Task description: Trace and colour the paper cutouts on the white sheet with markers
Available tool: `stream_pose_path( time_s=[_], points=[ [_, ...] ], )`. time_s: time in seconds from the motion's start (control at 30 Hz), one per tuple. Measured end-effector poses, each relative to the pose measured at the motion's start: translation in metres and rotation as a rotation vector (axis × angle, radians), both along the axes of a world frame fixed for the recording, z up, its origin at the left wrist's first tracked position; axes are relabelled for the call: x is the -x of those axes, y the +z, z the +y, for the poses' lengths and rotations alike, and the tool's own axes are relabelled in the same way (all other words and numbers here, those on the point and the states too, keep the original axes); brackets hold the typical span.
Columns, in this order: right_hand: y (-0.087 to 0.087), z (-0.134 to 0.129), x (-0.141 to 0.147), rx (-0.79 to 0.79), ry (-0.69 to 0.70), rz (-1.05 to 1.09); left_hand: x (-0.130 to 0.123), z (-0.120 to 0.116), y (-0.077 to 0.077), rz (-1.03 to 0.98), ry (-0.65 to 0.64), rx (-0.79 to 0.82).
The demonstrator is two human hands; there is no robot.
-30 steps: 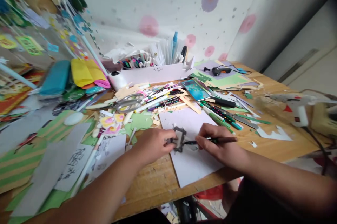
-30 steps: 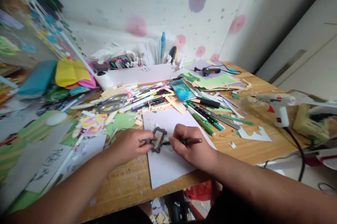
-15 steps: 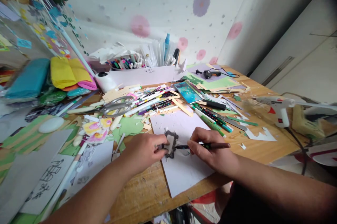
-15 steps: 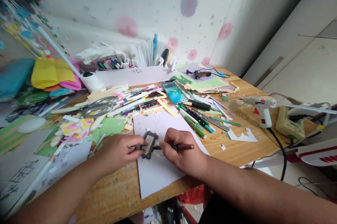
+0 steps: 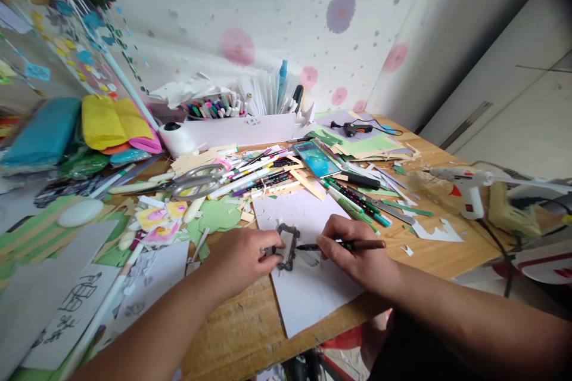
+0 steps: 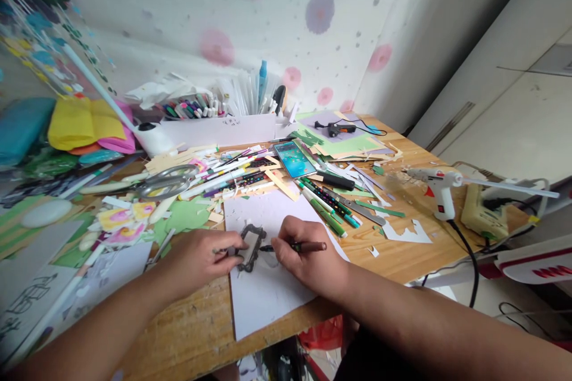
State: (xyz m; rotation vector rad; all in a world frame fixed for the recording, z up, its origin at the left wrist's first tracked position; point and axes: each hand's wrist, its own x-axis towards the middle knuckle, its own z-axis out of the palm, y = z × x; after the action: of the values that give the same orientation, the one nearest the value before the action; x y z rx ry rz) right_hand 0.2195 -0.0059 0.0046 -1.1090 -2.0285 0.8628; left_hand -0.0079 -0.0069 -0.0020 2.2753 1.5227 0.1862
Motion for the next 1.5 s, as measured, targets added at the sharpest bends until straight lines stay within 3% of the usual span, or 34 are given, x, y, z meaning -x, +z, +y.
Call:
stream_pose_path(
  time_s=[1.5],
  points=[
    [-0.0028, 0.0035, -0.0019, 0.025, -0.040, 0.021, -0.0010, 0.0002, 0.0024, -0.004, 0.019, 0.018]
  ],
)
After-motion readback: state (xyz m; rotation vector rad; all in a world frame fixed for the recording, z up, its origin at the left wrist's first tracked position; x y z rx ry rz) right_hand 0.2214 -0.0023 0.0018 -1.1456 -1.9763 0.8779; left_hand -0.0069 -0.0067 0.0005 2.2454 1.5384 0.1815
